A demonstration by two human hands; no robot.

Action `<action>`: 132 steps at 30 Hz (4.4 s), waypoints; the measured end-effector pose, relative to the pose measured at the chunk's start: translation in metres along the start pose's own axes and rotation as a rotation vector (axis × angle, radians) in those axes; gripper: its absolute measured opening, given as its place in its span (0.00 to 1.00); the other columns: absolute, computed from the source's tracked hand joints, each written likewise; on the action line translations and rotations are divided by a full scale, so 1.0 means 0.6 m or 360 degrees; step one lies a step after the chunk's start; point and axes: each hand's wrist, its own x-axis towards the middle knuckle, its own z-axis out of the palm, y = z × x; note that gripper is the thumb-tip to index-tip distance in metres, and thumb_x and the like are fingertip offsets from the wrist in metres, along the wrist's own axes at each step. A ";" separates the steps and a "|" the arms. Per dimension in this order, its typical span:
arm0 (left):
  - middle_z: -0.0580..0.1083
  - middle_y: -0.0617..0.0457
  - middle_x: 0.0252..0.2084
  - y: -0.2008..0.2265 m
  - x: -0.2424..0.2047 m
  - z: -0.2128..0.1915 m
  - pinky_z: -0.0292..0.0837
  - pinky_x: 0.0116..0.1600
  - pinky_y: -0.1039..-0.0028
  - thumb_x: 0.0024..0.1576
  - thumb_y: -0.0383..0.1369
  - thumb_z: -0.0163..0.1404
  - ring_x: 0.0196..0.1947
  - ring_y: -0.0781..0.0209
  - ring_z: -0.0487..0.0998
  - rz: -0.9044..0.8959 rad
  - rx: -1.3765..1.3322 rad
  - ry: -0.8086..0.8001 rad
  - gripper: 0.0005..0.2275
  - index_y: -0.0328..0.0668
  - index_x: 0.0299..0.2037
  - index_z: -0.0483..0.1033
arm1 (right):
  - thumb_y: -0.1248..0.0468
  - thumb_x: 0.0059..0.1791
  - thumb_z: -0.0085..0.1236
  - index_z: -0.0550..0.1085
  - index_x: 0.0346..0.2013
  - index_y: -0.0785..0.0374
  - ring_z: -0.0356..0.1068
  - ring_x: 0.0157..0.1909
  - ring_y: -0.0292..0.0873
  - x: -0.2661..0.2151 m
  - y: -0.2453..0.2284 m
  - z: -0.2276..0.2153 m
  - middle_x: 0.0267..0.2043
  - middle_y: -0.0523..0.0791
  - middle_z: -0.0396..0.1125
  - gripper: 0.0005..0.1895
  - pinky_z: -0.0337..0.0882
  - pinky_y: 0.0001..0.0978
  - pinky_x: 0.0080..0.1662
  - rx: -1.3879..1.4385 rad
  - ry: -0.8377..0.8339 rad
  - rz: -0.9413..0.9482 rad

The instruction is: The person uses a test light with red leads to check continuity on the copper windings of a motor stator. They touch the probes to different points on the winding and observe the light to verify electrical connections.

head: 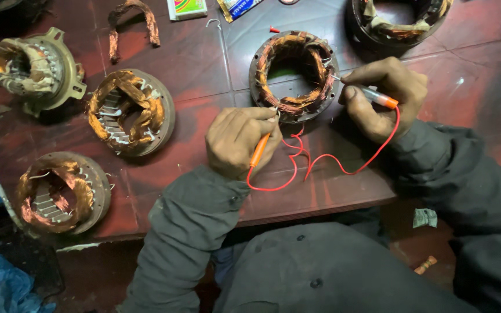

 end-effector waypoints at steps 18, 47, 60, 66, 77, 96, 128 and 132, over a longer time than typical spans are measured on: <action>0.78 0.51 0.42 -0.009 0.023 -0.005 0.75 0.42 0.68 0.55 0.19 0.65 0.36 0.54 0.81 -0.0011 0.0018 0.0149 0.13 0.39 0.40 0.72 | 0.72 0.54 0.64 0.70 0.38 0.73 0.75 0.32 0.41 -0.004 0.017 -0.015 0.34 0.52 0.74 0.09 0.74 0.28 0.37 0.0122 0.0048 -0.0046; 0.77 0.46 0.40 -0.012 0.029 0.008 0.81 0.39 0.76 0.54 0.17 0.64 0.37 0.60 0.83 -0.0273 -0.0540 0.0028 0.13 0.35 0.38 0.70 | 0.74 0.51 0.61 0.67 0.37 0.73 0.71 0.30 0.40 0.025 0.011 0.001 0.31 0.52 0.71 0.09 0.71 0.28 0.36 0.0215 0.0036 -0.0014; 0.78 0.45 0.39 -0.006 0.032 0.009 0.81 0.39 0.74 0.53 0.18 0.63 0.35 0.59 0.83 -0.0262 -0.0575 -0.0035 0.12 0.35 0.35 0.69 | 0.75 0.51 0.61 0.66 0.36 0.73 0.71 0.28 0.40 0.026 0.001 0.000 0.30 0.52 0.71 0.10 0.71 0.29 0.35 0.0176 0.0040 -0.0013; 0.77 0.45 0.40 -0.009 0.031 0.010 0.82 0.40 0.74 0.54 0.18 0.63 0.36 0.58 0.84 -0.0249 -0.0608 -0.0017 0.12 0.34 0.36 0.69 | 0.75 0.52 0.60 0.66 0.33 0.72 0.72 0.30 0.40 0.023 0.008 0.000 0.29 0.51 0.70 0.10 0.73 0.29 0.37 0.0204 0.0009 -0.0003; 0.77 0.45 0.40 -0.007 0.033 0.009 0.83 0.39 0.75 0.54 0.17 0.62 0.36 0.59 0.84 -0.0276 -0.0636 -0.0040 0.12 0.34 0.36 0.69 | 0.74 0.51 0.61 0.68 0.33 0.72 0.74 0.32 0.42 0.028 0.003 -0.003 0.31 0.51 0.71 0.09 0.74 0.30 0.39 0.0136 -0.0005 -0.0026; 0.77 0.46 0.40 -0.007 0.032 0.008 0.81 0.39 0.74 0.54 0.18 0.63 0.35 0.59 0.83 -0.0243 -0.0577 -0.0073 0.12 0.35 0.36 0.70 | 0.74 0.52 0.62 0.68 0.34 0.73 0.75 0.33 0.42 0.028 0.006 -0.003 0.31 0.51 0.71 0.10 0.74 0.29 0.38 0.0137 0.0007 -0.0075; 0.78 0.49 0.38 -0.024 0.038 -0.015 0.76 0.34 0.72 0.52 0.19 0.64 0.30 0.60 0.80 -0.0045 -0.0339 -0.0076 0.12 0.38 0.35 0.70 | 0.75 0.49 0.63 0.70 0.34 0.73 0.76 0.32 0.43 -0.003 0.046 -0.008 0.30 0.52 0.72 0.08 0.74 0.30 0.38 0.0082 -0.0001 -0.0063; 0.77 0.49 0.37 -0.034 0.042 -0.030 0.76 0.34 0.71 0.51 0.18 0.63 0.29 0.58 0.80 0.0073 -0.0307 -0.0084 0.12 0.38 0.34 0.70 | 0.75 0.51 0.63 0.69 0.33 0.73 0.76 0.33 0.43 -0.003 0.048 -0.010 0.32 0.51 0.72 0.09 0.75 0.30 0.39 0.0128 -0.0013 -0.0058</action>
